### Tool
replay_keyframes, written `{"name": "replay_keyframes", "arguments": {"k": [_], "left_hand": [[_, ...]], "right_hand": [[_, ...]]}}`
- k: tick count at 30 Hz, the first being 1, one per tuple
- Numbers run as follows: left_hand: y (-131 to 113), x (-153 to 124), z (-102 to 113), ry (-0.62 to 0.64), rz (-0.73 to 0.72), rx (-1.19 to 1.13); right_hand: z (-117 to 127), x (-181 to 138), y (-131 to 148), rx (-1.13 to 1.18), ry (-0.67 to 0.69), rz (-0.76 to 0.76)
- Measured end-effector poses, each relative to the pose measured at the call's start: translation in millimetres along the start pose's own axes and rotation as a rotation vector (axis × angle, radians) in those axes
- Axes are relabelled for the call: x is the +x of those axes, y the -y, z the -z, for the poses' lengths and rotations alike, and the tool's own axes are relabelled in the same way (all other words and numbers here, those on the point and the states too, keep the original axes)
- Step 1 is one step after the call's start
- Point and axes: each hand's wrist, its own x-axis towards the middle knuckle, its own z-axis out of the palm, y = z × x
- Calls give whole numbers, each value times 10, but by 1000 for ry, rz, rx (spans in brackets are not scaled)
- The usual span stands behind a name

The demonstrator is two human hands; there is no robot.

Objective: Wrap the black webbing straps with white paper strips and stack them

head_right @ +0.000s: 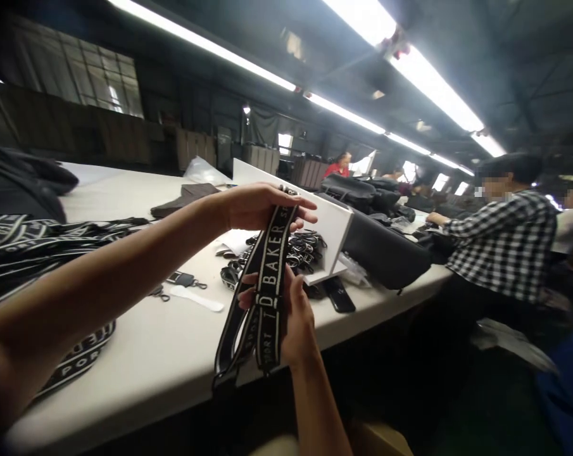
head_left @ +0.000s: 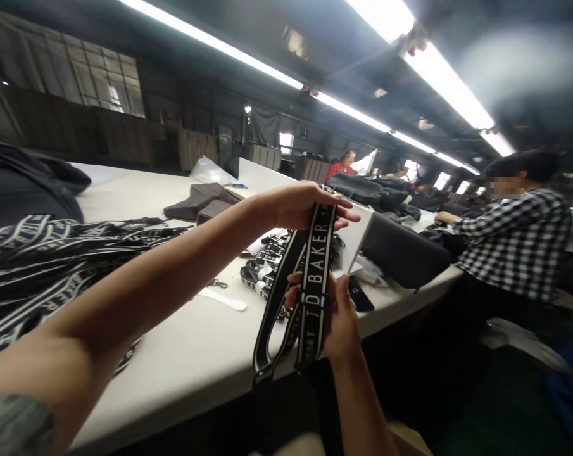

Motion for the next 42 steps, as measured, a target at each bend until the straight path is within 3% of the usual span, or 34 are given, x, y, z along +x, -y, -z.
{"name": "replay_keyframes", "arguments": {"k": [6, 11, 14, 18, 20, 22, 24, 26, 32, 37, 42], "left_hand": [[-97, -125, 150, -21, 101, 160], [-187, -239, 209, -118, 153, 269], [-236, -333, 159, -88, 146, 306], [-240, -451, -54, -112, 124, 290], [-231, -492, -168, -130, 112, 271], [-224, -515, -248, -102, 123, 243], [-219, -520, -280, -54, 121, 203], [-203, -509, -266, -46, 83, 152], [-61, -435, -70, -216, -69, 141], [3, -424, 65, -253, -89, 213], [10, -391, 79, -377, -62, 203]], "right_hand": [[87, 191, -155, -95, 163, -80], [188, 278, -281, -219, 111, -51], [214, 292, -341, -420, -59, 129], [190, 345, -301, -686, -482, 557], [173, 403, -209, -717, -510, 665], [163, 471, -116, -664, -362, 576], [155, 526, -75, -568, -158, 369], [134, 545, -110, -480, -58, 228], [-4, 430, -406, -283, -13, 96], [-5, 288, -526, -78, -1, -45], [21, 216, -505, -175, 132, -9]]}}
